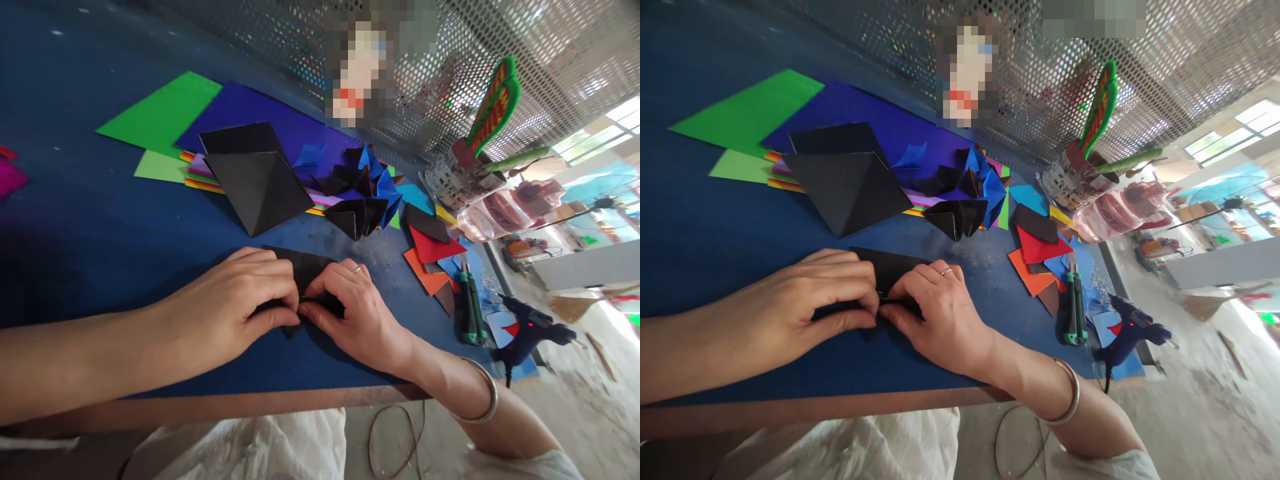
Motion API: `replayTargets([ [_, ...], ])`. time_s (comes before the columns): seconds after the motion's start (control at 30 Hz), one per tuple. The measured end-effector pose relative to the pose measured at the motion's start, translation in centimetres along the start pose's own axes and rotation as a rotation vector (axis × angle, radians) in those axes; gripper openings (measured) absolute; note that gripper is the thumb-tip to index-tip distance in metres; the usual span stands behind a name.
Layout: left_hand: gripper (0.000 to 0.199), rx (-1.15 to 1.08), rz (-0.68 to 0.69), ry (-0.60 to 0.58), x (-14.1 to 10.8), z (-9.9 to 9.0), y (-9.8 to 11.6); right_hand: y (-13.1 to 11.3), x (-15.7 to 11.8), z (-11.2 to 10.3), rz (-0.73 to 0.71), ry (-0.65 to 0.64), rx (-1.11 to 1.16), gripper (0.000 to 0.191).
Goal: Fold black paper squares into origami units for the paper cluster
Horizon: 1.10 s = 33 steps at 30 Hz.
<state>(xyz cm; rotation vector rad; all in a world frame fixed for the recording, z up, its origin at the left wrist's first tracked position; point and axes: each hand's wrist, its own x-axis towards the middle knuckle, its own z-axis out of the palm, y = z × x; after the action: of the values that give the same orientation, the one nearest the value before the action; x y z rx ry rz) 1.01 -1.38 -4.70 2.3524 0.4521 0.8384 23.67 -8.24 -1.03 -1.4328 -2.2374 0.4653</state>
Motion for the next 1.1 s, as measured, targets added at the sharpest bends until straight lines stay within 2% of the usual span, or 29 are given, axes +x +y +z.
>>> replayTargets([
  [0.2, 0.009, -0.018, -0.09, -0.039, -0.3, -0.6, 0.1, -0.1, 0.1, 0.0, 0.006, -0.012, 0.012, 0.012],
  [0.4, 0.009, 0.058, -0.141, -0.068, -0.1, -0.2, 0.6, -0.2, 0.2, 0.0, 0.019, -0.009, 0.017, 0.015],
  [0.6, 0.007, 0.154, -0.035, -0.005, -0.3, -0.6, 1.1, -0.1, 0.3, 0.0, 0.042, -0.002, 0.042, 0.016],
  [0.73, 0.004, 0.359, 0.056, 0.038, -1.4, -0.9, 2.5, -0.1, 0.3, -0.1, 0.072, 0.005, 0.035, 0.018],
  [0.8, 0.015, 0.499, 0.134, 0.09, -2.0, -0.6, 3.1, -0.1, 0.3, -0.2, 0.089, 0.024, 0.025, 0.02],
  [0.9, 0.034, 0.58, 0.283, 0.148, -2.6, -0.1, 3.6, -0.1, 0.3, -0.2, 0.107, 0.041, -0.002, 0.025],
  [1.0, 0.039, 0.603, 0.342, 0.064, -2.5, -0.4, 3.9, -0.1, 0.3, -0.3, 0.114, 0.043, -0.027, 0.03],
  [1.1, 0.046, 0.601, 0.334, 0.069, -2.1, -0.8, 4.1, -0.2, 0.3, -0.2, 0.117, 0.041, -0.036, 0.03],
])
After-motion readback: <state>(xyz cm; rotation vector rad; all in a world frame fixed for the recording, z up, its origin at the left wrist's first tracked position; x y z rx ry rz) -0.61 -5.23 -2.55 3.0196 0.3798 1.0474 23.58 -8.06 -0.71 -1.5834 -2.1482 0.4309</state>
